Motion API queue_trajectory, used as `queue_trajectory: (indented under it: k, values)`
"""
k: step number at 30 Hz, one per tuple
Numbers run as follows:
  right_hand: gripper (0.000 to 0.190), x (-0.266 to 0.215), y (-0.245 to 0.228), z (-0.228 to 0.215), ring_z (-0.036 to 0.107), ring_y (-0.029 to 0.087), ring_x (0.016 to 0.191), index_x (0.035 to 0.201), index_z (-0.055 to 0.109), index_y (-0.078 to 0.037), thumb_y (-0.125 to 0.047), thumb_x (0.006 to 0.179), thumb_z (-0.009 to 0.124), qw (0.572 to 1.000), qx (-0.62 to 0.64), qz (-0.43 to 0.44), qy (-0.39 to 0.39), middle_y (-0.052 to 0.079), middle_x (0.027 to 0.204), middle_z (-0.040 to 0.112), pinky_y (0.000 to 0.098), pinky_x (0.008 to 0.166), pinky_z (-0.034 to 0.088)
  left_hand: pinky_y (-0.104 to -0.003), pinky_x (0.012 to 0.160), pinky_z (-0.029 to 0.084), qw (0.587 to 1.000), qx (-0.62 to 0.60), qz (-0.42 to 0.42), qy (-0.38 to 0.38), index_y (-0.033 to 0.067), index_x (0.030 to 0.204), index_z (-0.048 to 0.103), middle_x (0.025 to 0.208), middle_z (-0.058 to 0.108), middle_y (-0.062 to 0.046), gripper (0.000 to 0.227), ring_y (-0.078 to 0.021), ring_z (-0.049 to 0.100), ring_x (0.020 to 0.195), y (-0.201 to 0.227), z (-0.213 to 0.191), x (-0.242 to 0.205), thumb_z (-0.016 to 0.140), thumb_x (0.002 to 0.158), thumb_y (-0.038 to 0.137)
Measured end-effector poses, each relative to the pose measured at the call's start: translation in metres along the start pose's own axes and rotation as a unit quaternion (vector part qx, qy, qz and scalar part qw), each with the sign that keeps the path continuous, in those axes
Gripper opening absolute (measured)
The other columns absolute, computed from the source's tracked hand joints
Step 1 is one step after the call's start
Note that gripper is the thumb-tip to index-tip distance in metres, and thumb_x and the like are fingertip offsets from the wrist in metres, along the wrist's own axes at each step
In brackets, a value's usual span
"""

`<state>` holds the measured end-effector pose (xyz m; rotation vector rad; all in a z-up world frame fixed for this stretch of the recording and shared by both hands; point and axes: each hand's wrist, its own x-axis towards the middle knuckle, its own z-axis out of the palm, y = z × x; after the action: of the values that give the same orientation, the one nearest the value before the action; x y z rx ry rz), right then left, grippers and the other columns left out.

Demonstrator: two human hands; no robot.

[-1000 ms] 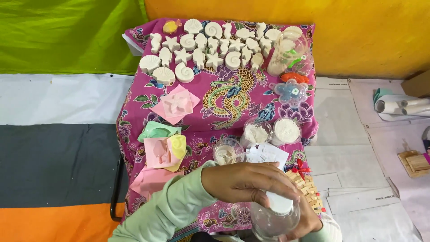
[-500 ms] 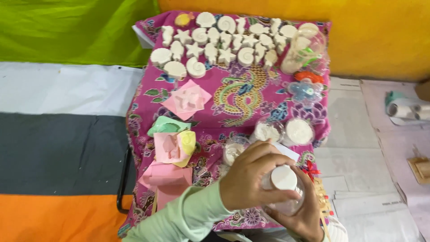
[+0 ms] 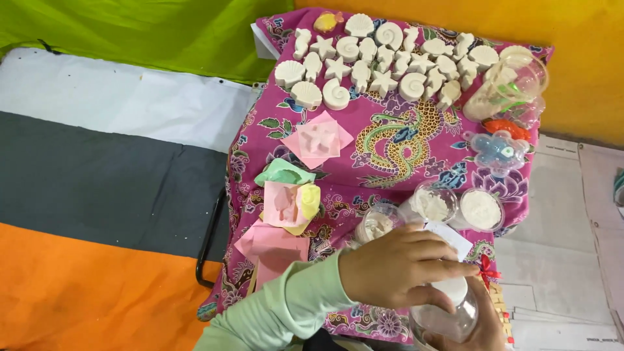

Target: Mixing casting materials and preparing small components for a manufacturing task.

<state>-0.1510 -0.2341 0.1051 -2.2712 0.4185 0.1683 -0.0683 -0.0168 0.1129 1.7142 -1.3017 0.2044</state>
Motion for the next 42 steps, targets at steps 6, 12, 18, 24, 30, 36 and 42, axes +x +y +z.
queue_trajectory:
  k: [6, 12, 18, 24, 30, 36, 42]
  values:
    - [0.126, -0.001, -0.018, 0.007, 0.072, 0.032, 0.113, 0.152, 0.048, -0.021, -0.024, 0.036, 0.098, 0.996, -0.076, 0.044, 0.02, 0.012, 0.119, 0.077, 0.0478, 0.097, 0.054, -0.067, 0.123, 0.033, 0.959, 0.217, -0.077, 0.164, 0.0059, 0.108, 0.065, 0.111, 0.073, -0.014, 0.066, -0.0317, 0.071, 0.109, 0.024, -0.015, 0.015, 0.029, 0.098, 0.06]
    - [0.124, 0.019, 0.002, 0.005, 0.07, 0.032, 0.115, 0.15, 0.045, -0.03, -0.039, 0.037, 0.098, 0.994, -0.103, -0.035, -0.008, 0.007, 0.138, 0.067, 0.0475, 0.093, 0.059, -0.061, 0.117, 0.036, 0.931, 0.159, -0.157, 0.288, 0.0039, 0.111, 0.066, 0.113, 0.072, -0.012, 0.077, -0.0316, 0.068, 0.111, 0.003, -0.036, -0.006, 0.023, 0.1, 0.067]
    - [0.122, 0.032, 0.0, 0.003, 0.068, 0.031, 0.118, 0.151, 0.039, -0.037, -0.046, 0.045, 0.098, 0.976, -0.21, -0.016, -0.06, 0.0, 0.145, 0.061, 0.0503, 0.091, 0.058, -0.056, 0.12, 0.035, 0.901, 0.141, -0.22, 0.345, 0.0048, 0.12, 0.062, 0.116, 0.07, -0.011, 0.067, -0.0312, 0.065, 0.118, -0.004, -0.047, -0.042, 0.033, 0.102, 0.062]
    - [0.115, 0.04, -0.011, 0.003, 0.066, 0.025, 0.119, 0.151, 0.037, -0.042, -0.051, 0.051, 0.093, 0.957, -0.274, 0.012, -0.097, -0.003, 0.14, 0.063, 0.0464, 0.092, 0.059, -0.049, 0.105, 0.047, 0.892, 0.135, -0.256, 0.346, 0.0055, 0.119, 0.063, 0.118, 0.068, -0.013, 0.063, -0.0323, 0.062, 0.12, -0.009, -0.048, -0.061, 0.035, 0.103, 0.06]
    - [0.114, 0.046, -0.02, 0.003, 0.068, 0.024, 0.118, 0.152, 0.035, -0.043, -0.053, 0.053, 0.091, 0.937, -0.334, 0.011, -0.104, -0.006, 0.134, 0.066, 0.0449, 0.093, 0.057, -0.05, 0.111, 0.043, 0.885, 0.137, -0.268, 0.356, 0.0083, 0.12, 0.063, 0.118, 0.068, -0.011, 0.056, -0.0313, 0.062, 0.122, -0.014, -0.049, -0.068, 0.04, 0.102, 0.057]
    - [0.112, 0.05, -0.026, 0.001, 0.064, 0.024, 0.124, 0.152, 0.034, -0.046, -0.054, 0.055, 0.09, 0.927, -0.355, 0.032, -0.122, -0.007, 0.14, 0.062, 0.0478, 0.098, 0.055, -0.049, 0.107, 0.045, 0.879, 0.134, -0.279, 0.362, 0.008, 0.119, 0.064, 0.118, 0.068, -0.011, 0.058, -0.0311, 0.061, 0.121, -0.015, -0.05, -0.071, 0.039, 0.102, 0.058]
    - [0.114, 0.051, -0.029, -0.001, 0.061, 0.024, 0.13, 0.153, 0.033, -0.045, -0.053, 0.056, 0.092, 0.922, -0.365, 0.021, -0.127, -0.008, 0.145, 0.059, 0.0479, 0.099, 0.055, -0.049, 0.107, 0.045, 0.875, 0.134, -0.284, 0.368, 0.0093, 0.119, 0.064, 0.118, 0.068, -0.011, 0.053, -0.031, 0.061, 0.121, -0.02, -0.049, -0.075, 0.043, 0.102, 0.055]
